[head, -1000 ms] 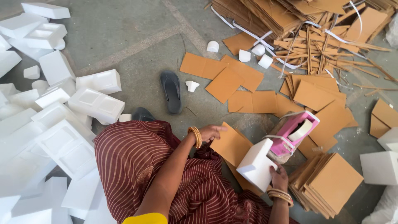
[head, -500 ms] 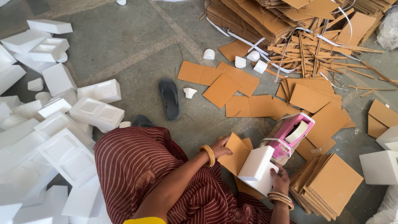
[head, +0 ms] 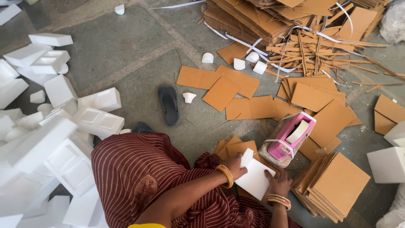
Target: The person manually folds flat cardboard segments around protective foam pieces, fastens the joints using tape from a manual dispenser, and stacks the completed rectangular packaging units on the floor.
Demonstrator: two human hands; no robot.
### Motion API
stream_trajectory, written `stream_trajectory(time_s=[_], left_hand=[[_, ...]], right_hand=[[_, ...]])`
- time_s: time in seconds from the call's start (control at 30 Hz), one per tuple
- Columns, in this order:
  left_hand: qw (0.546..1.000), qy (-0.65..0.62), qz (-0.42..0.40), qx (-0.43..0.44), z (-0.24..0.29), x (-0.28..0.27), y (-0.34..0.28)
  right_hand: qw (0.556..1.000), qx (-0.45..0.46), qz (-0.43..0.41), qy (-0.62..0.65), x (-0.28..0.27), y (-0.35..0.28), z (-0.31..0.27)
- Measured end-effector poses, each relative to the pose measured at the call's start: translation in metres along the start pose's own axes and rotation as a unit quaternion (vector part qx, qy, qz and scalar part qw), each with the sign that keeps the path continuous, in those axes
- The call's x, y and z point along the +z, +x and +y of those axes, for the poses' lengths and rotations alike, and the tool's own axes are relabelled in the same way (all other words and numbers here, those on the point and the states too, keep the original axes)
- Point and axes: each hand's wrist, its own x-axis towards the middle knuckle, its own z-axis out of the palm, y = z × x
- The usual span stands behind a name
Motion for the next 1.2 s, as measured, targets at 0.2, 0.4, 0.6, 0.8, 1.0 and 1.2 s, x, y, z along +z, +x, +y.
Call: stream_trajectory(time_s=[0.2, 0.4, 0.6, 0.8, 1.0, 1.2], left_hand=[[0.993, -0.07, 0.087, 0.039, -0.027, 0.011, -0.006], [0.98, -0.141, 0.119, 0.076, -0.035, 0.004, -0.018], [0.953, -0.237, 0.108, 0.152, -0.033, -0.01, -0.018], [0.984, -0.135, 0.057, 0.105, -0.019, -0.027, -0.027], [0.932, -0.212, 0.154, 0.251, -0.028, -0.027, -0.027], [0.975, -0.12, 0.109, 0.155, -0.044, -0.027, -0.021]], right_hand=[[0.952, 0.176, -0.145, 0.203, -0.014, 0.002, -0.001], [0.944, 0.146, -0.194, 0.221, -0.01, 0.008, 0.013], [0.987, -0.111, -0.049, 0.104, -0.028, 0.009, 0.002], [0.985, 0.051, -0.164, 0.001, -0.077, -0.021, -0.078], [0.975, -0.201, 0.092, 0.031, -0.084, -0.062, -0.101], [0.988, -0.074, -0.085, -0.107, -0.049, -0.058, -0.096]])
